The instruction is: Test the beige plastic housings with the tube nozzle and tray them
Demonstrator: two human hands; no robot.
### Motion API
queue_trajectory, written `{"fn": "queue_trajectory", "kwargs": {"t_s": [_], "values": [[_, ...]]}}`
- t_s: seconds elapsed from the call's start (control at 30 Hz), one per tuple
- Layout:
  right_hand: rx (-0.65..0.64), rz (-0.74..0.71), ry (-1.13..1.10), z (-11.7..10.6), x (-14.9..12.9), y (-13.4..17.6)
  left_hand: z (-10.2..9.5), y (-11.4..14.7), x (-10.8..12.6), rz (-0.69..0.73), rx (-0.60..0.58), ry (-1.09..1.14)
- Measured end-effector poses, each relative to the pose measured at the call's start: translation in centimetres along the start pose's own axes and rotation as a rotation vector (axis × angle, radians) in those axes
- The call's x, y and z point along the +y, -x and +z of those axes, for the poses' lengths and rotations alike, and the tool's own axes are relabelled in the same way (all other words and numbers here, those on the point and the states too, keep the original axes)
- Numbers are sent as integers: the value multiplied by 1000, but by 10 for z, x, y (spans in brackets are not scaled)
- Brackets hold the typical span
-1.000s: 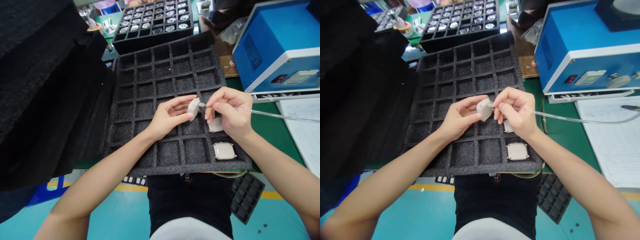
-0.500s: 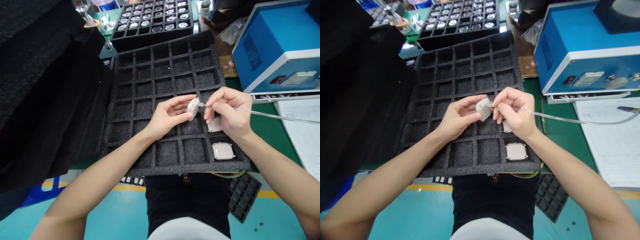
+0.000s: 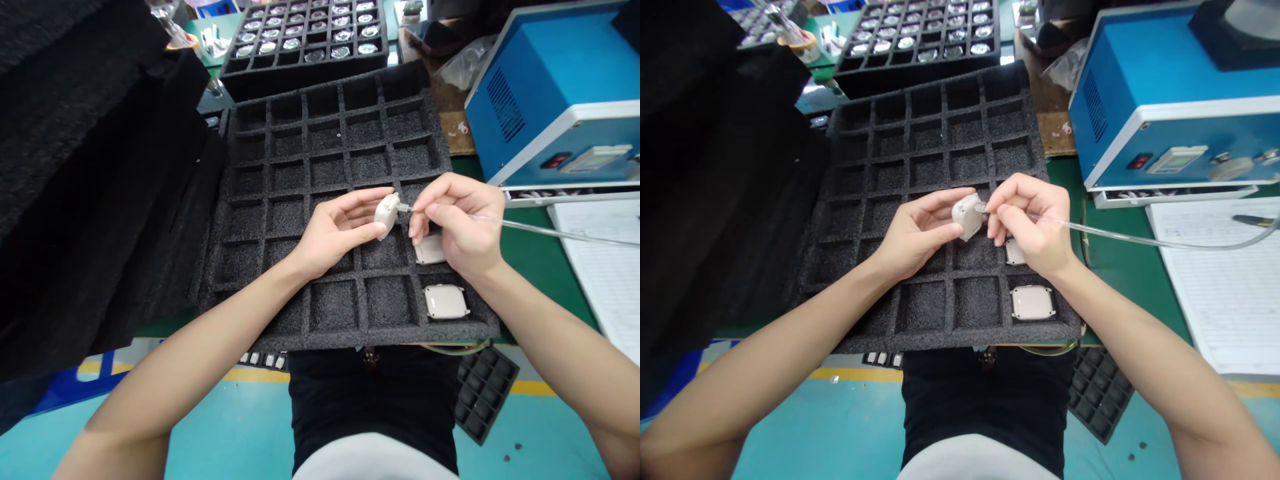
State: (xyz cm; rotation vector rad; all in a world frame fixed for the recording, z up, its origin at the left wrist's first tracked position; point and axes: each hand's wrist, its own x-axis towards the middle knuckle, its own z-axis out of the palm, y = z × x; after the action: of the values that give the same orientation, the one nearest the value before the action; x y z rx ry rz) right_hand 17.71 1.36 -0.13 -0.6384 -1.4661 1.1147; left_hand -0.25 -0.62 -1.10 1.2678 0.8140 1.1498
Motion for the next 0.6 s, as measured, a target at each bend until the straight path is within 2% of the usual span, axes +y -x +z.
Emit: {"fn": "queue_trajectory", "kwargs": {"t_s": [0.37,0.6], "values": [[-8,48,-62,-1,2,0,1,0,1,-21,18,-21],[-13,128,-100,1,-1,-2,3,2,8,-134,84,-46]]}}
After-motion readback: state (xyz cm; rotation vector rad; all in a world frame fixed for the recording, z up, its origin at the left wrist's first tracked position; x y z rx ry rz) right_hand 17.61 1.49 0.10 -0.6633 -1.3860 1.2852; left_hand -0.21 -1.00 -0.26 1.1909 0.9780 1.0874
